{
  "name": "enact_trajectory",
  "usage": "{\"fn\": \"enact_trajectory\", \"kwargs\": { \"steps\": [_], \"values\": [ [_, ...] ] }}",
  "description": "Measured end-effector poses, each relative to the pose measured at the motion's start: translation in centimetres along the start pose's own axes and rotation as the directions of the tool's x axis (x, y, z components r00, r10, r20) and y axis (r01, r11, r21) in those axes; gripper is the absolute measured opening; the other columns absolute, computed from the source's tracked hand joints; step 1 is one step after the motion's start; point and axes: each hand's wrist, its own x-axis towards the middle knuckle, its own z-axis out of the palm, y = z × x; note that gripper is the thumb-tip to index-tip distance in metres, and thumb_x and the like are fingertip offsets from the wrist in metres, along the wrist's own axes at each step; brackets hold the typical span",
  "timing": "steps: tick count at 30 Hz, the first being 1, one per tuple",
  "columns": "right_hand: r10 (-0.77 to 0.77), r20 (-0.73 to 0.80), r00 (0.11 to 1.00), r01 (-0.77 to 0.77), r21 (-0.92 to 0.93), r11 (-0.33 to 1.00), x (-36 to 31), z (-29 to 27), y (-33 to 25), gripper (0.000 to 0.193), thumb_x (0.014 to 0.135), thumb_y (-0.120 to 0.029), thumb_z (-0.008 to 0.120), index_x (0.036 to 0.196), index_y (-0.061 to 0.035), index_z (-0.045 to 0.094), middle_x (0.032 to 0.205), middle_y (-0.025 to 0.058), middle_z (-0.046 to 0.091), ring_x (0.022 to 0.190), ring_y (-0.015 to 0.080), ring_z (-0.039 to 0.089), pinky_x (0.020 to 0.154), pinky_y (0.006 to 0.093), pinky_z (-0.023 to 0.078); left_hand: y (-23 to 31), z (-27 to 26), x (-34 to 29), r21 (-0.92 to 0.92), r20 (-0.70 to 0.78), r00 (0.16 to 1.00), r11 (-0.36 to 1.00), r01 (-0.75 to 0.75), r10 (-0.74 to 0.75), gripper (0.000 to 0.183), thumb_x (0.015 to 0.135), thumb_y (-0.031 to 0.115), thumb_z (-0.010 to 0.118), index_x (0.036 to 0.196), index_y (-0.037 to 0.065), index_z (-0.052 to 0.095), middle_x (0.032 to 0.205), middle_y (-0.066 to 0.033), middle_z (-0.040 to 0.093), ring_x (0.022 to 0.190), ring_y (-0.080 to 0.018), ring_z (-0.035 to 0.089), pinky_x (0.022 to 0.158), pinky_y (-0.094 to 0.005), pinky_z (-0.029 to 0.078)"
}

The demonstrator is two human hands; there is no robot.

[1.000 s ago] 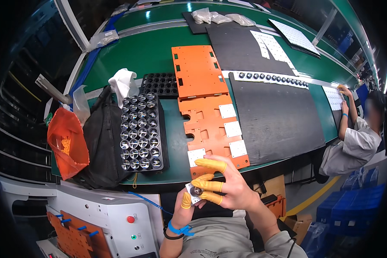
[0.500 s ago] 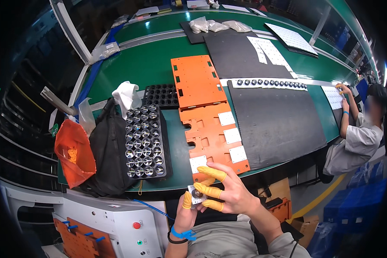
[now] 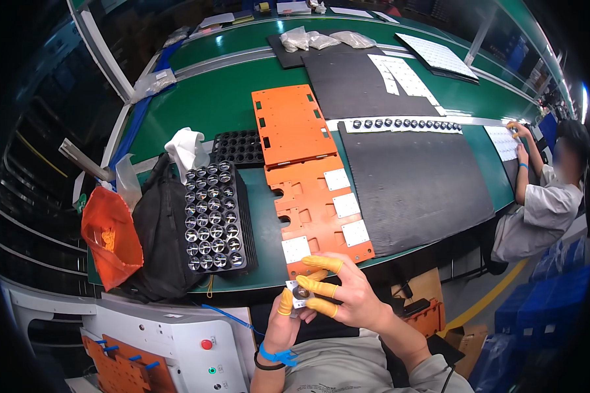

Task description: The person places small square components onto an orange fixture, peels protective films, and aligns them into designated slots. They then load the fixture into a press machine and later continue placing components onto a black mat. The task involves repetitive manual assembly of electronic parts.

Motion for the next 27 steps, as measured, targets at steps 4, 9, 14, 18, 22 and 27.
{"fn": "enact_trajectory", "kwargs": {
  "steps": [4,9,14,18,22,27],
  "values": [
    [-0.011,0.003,1.000,0.011,-0.043,0.999,0.2,0.2,-0.5,0.056,0.070,-0.024,0.086,0.121,-0.0071,0.072,0.136,0.0158,0.057,0.121,0.0378,0.056,0.100,0.0462,0.048,0.3,1.3,0.0,0.016,-0.141,0.990,1.000,0.022,-0.020,0.062,0.104,0.055,0.044,0.126,-0.002,0.055,0.089,-0.0006,0.056,0.070,-0.0086,0.045,0.064,-0.0255,0.040],
    [-0.134,-0.131,0.982,0.111,-0.170,0.979,-0.5,0.9,0.9,0.050,0.062,-0.021,0.087,0.108,-0.0056,0.075,0.119,0.0134,0.067,0.108,0.0340,0.063,0.088,0.0407,0.053,-0.4,-0.2,0.2,0.109,0.086,0.989,0.988,0.110,-0.119,0.064,0.102,0.062,0.043,0.127,0.004,0.054,0.088,-0.0018,0.057,0.069,-0.0109,0.047,0.062,-0.0286,0.040],
    [-0.122,-0.219,0.968,0.079,-0.196,0.977,-0.3,0.0,1.7,0.044,0.062,-0.015,0.084,0.104,-0.0049,0.075,0.110,0.0107,0.071,0.090,0.0288,0.068,0.073,0.0373,0.055,0.3,0.4,0.7,0.289,0.020,1.000,0.957,-0.020,0.015,0.060,0.103,0.054,0.050,0.121,-0.002,0.061,0.081,0.0007,0.051,0.070,-0.0077,0.044,0.064,-0.0245,0.039],
    [-0.077,-0.082,0.994,0.055,-0.245,0.968,0.1,-1.7,2.0,0.050,0.065,-0.014,0.084,0.114,-0.0101,0.074,0.120,0.0080,0.067,0.091,0.0254,0.065,0.074,0.0336,0.055,1.6,1.6,1.2,0.529,-0.029,0.962,0.821,-0.215,0.271,0.052,0.094,0.030,0.073,0.133,-0.001,0.061,0.095,-0.0009,0.058,0.078,-0.0081,0.051,0.070,-0.0223,0.042],
    [-0.061,0.045,0.997,0.070,-0.254,0.965,0.5,-2.4,1.9,0.057,0.067,-0.015,0.084,0.122,-0.0126,0.072,0.131,0.0095,0.061,0.093,0.0250,0.064,0.077,0.0357,0.055,1.4,2.1,2.2,0.706,0.085,0.910,0.620,-0.342,0.405,0.045,0.084,0.008,0.081,0.124,-0.003,0.063,0.113,-0.0064,0.061,0.093,-0.0146,0.062,0.080,-0.0250,0.049],
    [0.093,0.060,0.994,-0.084,-0.145,0.986,0.5,-2.8,2.1,0.048,0.077,-0.015,0.081,0.124,-0.0103,0.070,0.135,0.0119,0.057,0.103,0.0286,0.066,0.084,0.0371,0.056,1.5,2.2,3.6,0.782,0.124,0.894,0.512,-0.355,0.431,0.030,0.089,0.010,0.076,0.111,-0.007,0.066,0.106,-0.0088,0.061,0.094,-0.0180,0.062,0.081,-0.0270,0.049]
  ]
}}
